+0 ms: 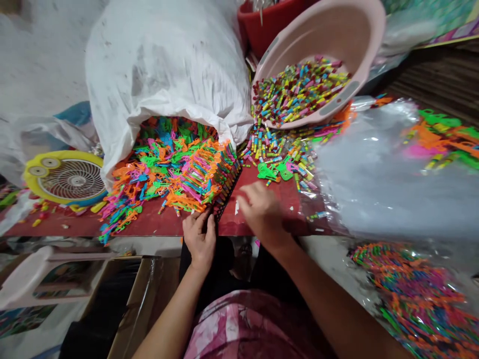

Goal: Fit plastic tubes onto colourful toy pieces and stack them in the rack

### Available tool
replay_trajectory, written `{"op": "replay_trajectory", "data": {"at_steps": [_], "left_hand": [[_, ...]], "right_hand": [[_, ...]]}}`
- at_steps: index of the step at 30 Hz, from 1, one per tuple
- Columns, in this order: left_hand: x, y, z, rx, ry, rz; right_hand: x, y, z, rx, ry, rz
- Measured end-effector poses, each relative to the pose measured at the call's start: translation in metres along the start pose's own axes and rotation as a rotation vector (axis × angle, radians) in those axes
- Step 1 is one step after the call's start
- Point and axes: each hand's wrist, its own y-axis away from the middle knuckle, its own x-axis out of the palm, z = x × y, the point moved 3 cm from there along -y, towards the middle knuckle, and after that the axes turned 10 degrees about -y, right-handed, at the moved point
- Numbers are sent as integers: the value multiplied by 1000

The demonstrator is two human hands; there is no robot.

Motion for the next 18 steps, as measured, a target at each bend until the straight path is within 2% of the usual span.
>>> {"op": "replay_trajectory", "data": {"at_steps": [3,6,11,18], "left_hand": [[-1,0,-8,91,10,-1],[3,-1,-10,152,49,74],[7,0,-8,188,61,125],[7,-3,-7,167,12,170]], "right_hand": [[38,13,25,3,-11,152],[57,13,35,14,65,165],[62,5,36,-29,106,120],[67,6,31,-74,7,63]]}}
